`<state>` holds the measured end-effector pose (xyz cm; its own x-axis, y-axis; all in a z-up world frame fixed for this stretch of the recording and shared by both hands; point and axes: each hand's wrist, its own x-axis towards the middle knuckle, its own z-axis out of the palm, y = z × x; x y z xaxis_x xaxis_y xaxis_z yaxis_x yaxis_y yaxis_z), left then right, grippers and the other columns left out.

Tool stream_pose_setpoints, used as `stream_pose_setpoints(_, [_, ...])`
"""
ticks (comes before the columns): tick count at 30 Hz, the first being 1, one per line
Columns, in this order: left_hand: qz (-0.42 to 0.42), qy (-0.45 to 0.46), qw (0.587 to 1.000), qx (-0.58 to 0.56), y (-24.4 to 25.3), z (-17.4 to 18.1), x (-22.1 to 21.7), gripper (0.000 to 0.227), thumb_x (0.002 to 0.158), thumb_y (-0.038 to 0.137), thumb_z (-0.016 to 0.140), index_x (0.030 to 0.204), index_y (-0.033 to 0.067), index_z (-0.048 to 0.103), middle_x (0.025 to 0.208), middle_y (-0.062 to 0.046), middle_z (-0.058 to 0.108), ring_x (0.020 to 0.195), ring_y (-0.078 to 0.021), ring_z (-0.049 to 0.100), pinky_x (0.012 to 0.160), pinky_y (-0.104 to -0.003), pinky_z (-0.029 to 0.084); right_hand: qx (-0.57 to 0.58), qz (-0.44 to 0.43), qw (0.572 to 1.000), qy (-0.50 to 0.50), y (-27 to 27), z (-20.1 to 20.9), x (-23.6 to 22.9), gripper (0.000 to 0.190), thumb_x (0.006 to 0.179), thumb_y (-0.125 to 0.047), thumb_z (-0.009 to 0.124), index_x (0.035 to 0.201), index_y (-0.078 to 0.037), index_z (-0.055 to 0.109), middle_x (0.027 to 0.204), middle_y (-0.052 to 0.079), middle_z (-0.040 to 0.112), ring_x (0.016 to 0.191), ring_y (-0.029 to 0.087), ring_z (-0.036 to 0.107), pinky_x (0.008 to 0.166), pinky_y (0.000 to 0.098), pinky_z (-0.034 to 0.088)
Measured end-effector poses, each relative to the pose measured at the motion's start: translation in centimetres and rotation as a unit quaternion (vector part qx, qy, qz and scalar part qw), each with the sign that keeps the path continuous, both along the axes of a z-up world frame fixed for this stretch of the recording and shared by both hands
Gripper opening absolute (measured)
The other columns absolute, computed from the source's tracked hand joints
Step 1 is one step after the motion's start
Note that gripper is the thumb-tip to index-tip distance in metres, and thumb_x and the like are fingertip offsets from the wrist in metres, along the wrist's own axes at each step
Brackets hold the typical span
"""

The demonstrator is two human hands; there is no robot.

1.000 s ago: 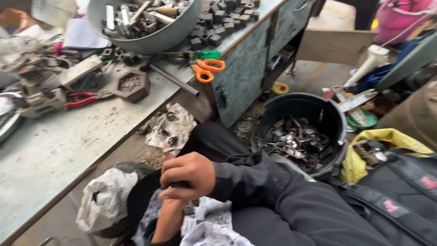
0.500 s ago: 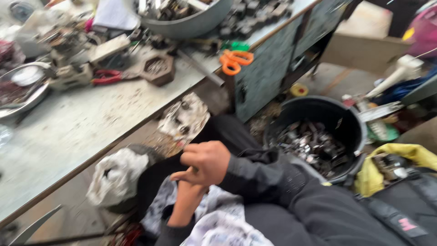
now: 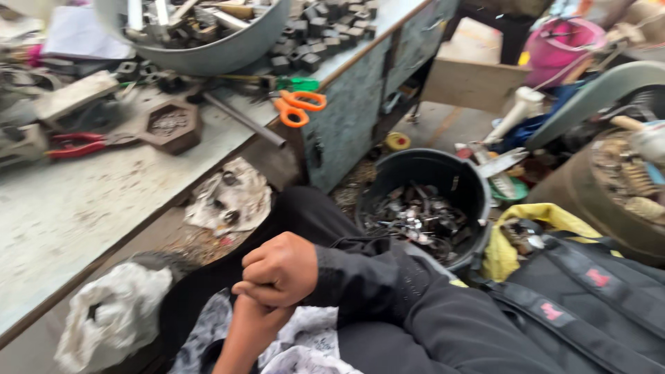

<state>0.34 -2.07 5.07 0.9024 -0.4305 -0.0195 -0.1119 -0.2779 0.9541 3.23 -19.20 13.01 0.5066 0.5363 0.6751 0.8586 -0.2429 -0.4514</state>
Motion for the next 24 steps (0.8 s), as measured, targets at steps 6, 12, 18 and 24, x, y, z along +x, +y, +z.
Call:
stream_pose_setpoints(6, [-0.043,0.043,0.991,-0.122,-1.2,-1.9,0.0,0.021,0.078,0.007,0.074,0.095,-0.004,0.068,0.083,-0.006,0.07,0.076,-0.0104,0.066,0.058,-0.027,0.052,0.068,-0.026,0.988,-0.138,-0.7,0.4,-0.4,0.015,0.09,-0.011,0.067,0.076,-0.006,0.069,0.07,0.008,0.06,0.054,0.026,0.059,0.048,0.0381,0.045])
stream_pose_setpoints(12, [-0.015,-0.01,0.999,-0.03,-3.8,-0.6,-0.5,0.016,0.08,0.011,0.075,0.088,-0.0019,0.069,0.071,-0.003,0.071,0.068,-0.0078,0.068,0.055,-0.027,0.049,-0.047,-0.092,0.995,-0.013,-2.0,1.6,-1.7,0.023,0.093,-0.017,0.071,0.072,-0.008,0.067,0.069,0.007,0.061,0.061,0.03,0.063,0.054,0.0402,0.049])
stream_pose_setpoints(18, [-0.091,-0.023,0.995,0.033,-4.3,2.0,-0.4,0.019,0.08,0.015,0.078,0.085,-0.0006,0.07,0.069,-0.004,0.069,0.066,-0.0078,0.063,0.055,-0.028,0.048,0.004,-0.095,0.994,-0.049,-4.2,2.2,-3.4,0.026,0.094,-0.01,0.066,0.069,-0.008,0.068,0.063,0.007,0.058,0.052,0.026,0.059,0.05,0.0392,0.046])
stream_pose_setpoints(24, [-0.208,0.08,0.969,-0.107,-6.4,3.4,-1.1,0.016,0.084,0.015,0.076,0.09,0.0008,0.069,0.078,0.002,0.067,0.073,-0.0051,0.061,0.061,-0.024,0.05,0.02,-0.137,0.989,-0.059,-5.9,1.7,-5.2,0.025,0.094,-0.008,0.064,0.07,-0.006,0.062,0.064,0.007,0.055,0.053,0.026,0.057,0.05,0.038,0.044])
